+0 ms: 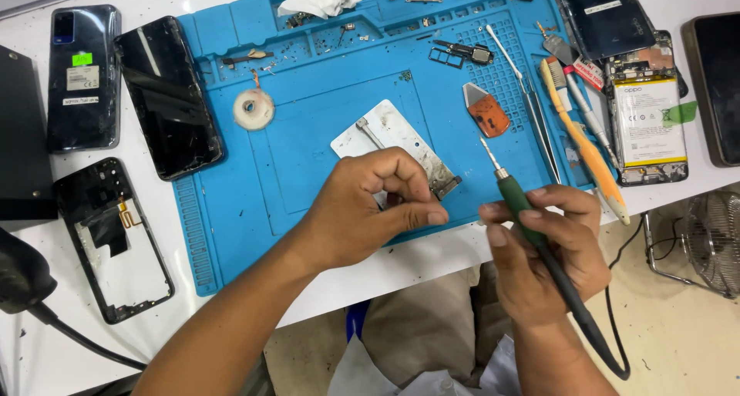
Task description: Repairing a mobile phone circuit board using a heat gun and soldering iron
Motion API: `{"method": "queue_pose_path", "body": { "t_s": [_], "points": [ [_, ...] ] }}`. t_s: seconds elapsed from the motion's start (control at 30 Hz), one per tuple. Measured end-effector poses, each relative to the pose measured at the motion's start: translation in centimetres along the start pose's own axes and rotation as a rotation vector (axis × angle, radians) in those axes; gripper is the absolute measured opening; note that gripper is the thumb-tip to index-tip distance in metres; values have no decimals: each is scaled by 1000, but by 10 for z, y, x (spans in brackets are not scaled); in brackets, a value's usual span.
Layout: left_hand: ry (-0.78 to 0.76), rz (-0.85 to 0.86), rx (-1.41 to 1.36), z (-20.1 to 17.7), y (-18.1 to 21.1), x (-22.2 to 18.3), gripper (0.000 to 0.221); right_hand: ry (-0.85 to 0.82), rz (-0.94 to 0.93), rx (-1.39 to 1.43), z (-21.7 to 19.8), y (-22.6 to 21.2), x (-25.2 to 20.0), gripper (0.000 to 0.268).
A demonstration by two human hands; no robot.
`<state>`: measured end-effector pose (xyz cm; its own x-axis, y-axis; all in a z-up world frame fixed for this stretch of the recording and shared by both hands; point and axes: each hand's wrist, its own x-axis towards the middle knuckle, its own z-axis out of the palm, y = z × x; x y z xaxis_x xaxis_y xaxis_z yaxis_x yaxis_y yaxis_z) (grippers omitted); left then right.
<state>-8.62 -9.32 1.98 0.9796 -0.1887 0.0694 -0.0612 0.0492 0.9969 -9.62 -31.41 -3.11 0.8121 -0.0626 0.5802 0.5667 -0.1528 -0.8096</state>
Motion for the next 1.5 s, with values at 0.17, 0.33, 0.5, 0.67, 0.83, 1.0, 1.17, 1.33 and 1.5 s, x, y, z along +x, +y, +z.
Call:
{"method": "queue_pose_path", "body": {
  "t_s": [0.17, 0.33, 0.5, 0.67, 0.83, 1.0, 1.17, 1.33, 1.5],
  "points": [
    [-44, -35, -34, 6, -1, -4, 21, -194, -9, 1, 6, -9, 3, 36],
    [-60, -15, -49, 7, 0, -5, 21, -193, -12, 50, 8, -7, 0, 32],
    [-106, -71, -35, 3, -1, -3, 22, -159, 1, 21, 9, -7, -1, 31],
    [-141, 3, 101, 2, -4, -2, 29, 4, 17, -9, 10, -3, 1, 24],
    [-156, 227, 374, 1, -9, 0, 13, 89, -2, 18, 8, 6, 1, 25],
    [-133, 327, 461, 3, -8, -1, 24, 188, 1, 161, 13, 14, -4, 27],
    [-64, 669, 421, 7, -8, -2, 13, 200, 192, 348, 17, 12, -10, 28],
    [-22, 786, 449, 7, -2, -1, 9, 207, 262, 426, 19, 11, -11, 28],
    [-14, 859, 534, 7, 2, -1, 10, 204, 289, 515, 21, 10, -11, 27]
  ]
}}
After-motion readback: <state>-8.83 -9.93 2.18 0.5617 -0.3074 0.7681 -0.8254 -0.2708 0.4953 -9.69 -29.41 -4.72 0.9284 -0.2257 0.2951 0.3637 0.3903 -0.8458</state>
